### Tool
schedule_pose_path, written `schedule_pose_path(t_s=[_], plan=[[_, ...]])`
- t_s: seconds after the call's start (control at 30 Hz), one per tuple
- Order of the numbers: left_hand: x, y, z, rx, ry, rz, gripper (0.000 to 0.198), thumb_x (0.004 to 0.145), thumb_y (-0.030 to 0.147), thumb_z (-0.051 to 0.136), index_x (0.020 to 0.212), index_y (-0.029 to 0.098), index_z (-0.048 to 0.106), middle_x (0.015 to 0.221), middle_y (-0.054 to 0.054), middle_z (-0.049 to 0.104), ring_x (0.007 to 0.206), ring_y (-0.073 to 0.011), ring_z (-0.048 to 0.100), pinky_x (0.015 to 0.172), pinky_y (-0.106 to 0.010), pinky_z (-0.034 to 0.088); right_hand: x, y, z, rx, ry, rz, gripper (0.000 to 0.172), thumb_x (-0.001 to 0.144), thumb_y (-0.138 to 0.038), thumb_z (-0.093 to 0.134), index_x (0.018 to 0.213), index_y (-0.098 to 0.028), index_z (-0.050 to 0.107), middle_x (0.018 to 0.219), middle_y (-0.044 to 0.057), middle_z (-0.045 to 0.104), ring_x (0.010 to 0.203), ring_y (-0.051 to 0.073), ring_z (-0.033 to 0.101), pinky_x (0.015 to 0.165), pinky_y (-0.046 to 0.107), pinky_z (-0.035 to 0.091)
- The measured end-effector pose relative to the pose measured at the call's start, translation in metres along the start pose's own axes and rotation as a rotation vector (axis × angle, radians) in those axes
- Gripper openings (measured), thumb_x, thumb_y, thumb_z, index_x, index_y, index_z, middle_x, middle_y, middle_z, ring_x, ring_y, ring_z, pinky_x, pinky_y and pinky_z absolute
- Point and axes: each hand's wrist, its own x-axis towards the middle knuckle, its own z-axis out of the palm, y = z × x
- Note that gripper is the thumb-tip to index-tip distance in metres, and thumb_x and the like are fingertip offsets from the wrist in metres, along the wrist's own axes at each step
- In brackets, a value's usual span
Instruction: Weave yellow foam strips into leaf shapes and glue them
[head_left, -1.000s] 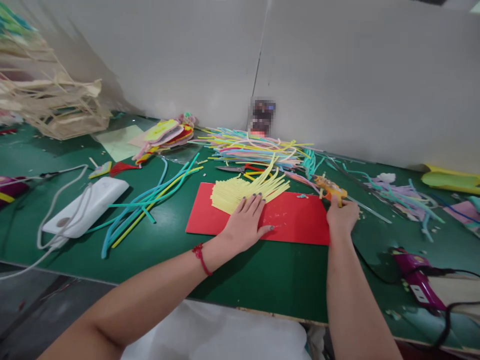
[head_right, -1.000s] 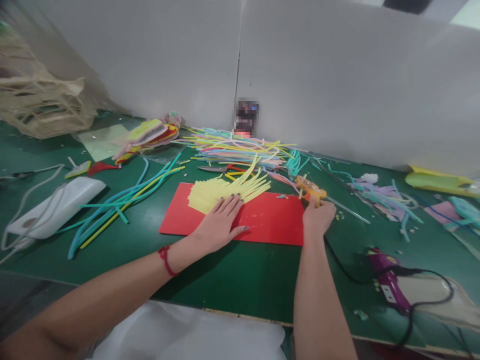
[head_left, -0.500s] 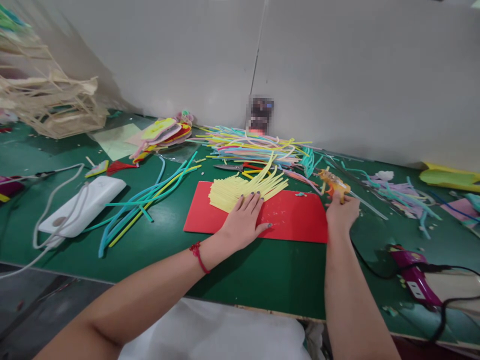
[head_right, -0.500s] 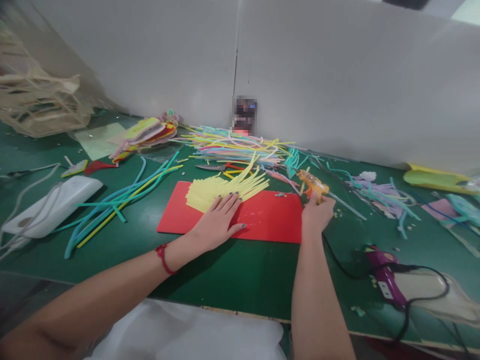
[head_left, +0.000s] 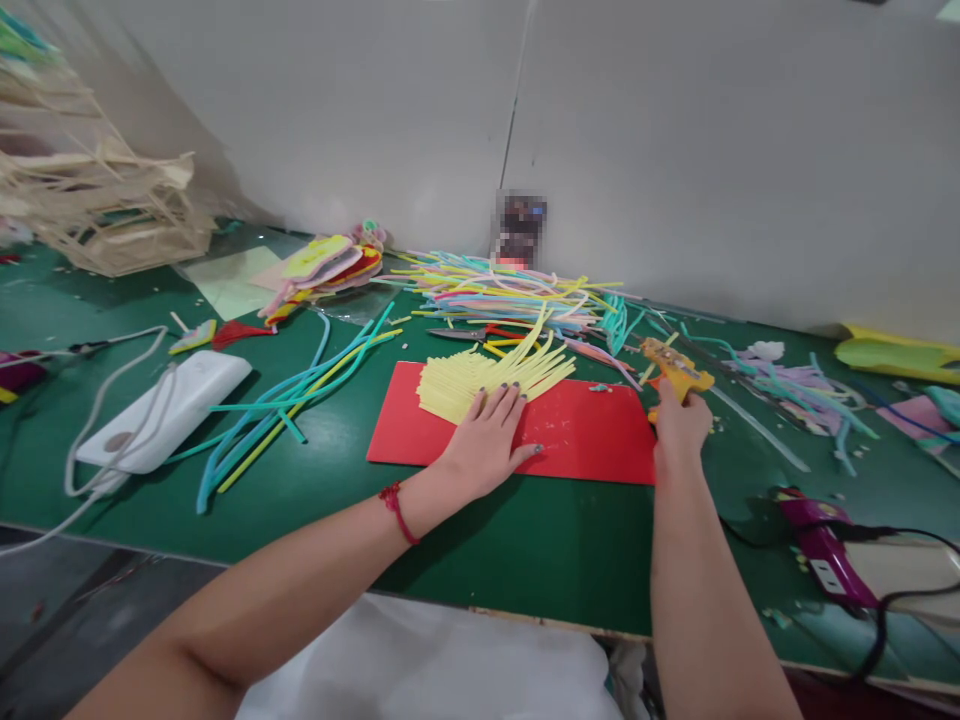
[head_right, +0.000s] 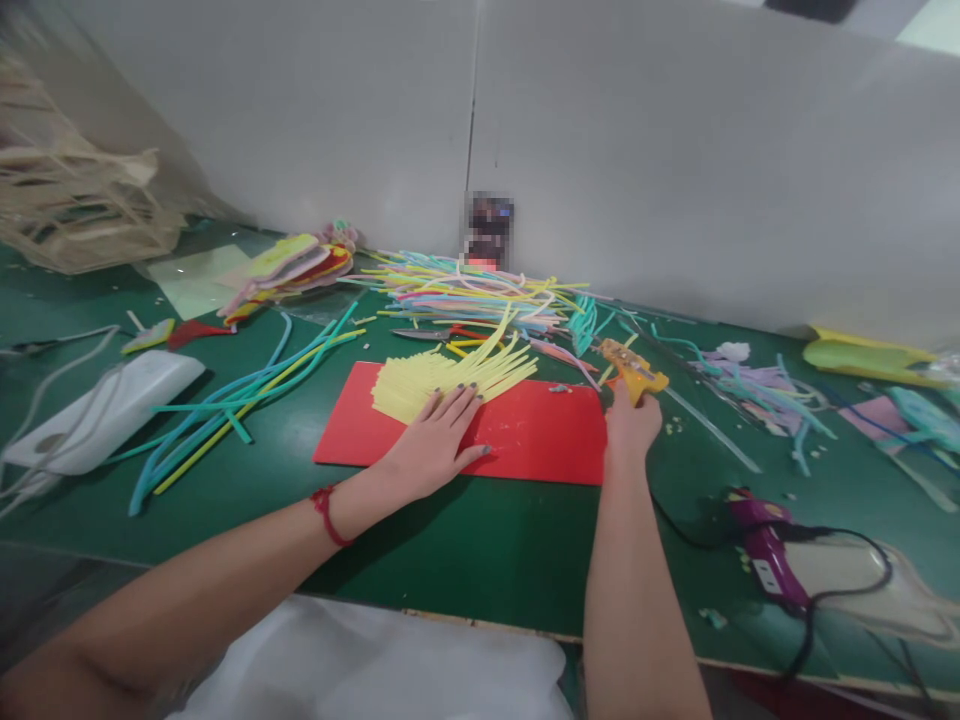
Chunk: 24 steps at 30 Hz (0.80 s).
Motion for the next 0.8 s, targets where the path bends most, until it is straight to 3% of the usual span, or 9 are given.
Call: schedule_pose_path(t_s=[0.27, 0.63, 0.8], plan=[[0.0, 0.0, 0.0, -0.015, 0.004, 0.003, 0.068, 0.095, 0.055, 0.027, 0.145, 0.008, 0.027, 0.154, -0.012, 0.02, 0.143, -0.0265, 0.016, 0.117, -0.048, 0.013, -0.006, -0.02, 0.002, 0.37, 0.008, 0.185, 0.033, 0.055, -0.02, 0.07, 0.074, -0.021, 0.043, 0.06, -0.006, 0.057, 0.048, 0.01, 0.054, 0.037, 0.019, 0.04], [0.0, 0.001, -0.001, -0.019, 0.01, 0.0, 0.066, 0.095, 0.054, 0.028, 0.145, 0.01, 0.029, 0.154, -0.013, 0.021, 0.143, -0.0272, 0.016, 0.116, -0.051, 0.012, -0.014, -0.03, -0.002, 0.578, -0.109, 0.236, 0.03, 0.056, -0.022, 0.071, 0.072, -0.02, 0.045, 0.054, -0.009, 0.054, 0.039, 0.006, 0.046, 0.034, 0.016, 0.038], [0.001, 0.001, 0.001, -0.026, 0.004, -0.001, 0.067, 0.095, 0.053, 0.03, 0.144, 0.007, 0.028, 0.154, -0.014, 0.02, 0.143, -0.0276, 0.016, 0.116, -0.052, 0.011, -0.02, -0.036, -0.003, 0.645, -0.195, 0.261, 0.022, 0.055, -0.022, 0.064, 0.068, -0.02, 0.047, 0.051, -0.009, 0.052, 0.035, 0.005, 0.042, 0.031, 0.017, 0.035]])
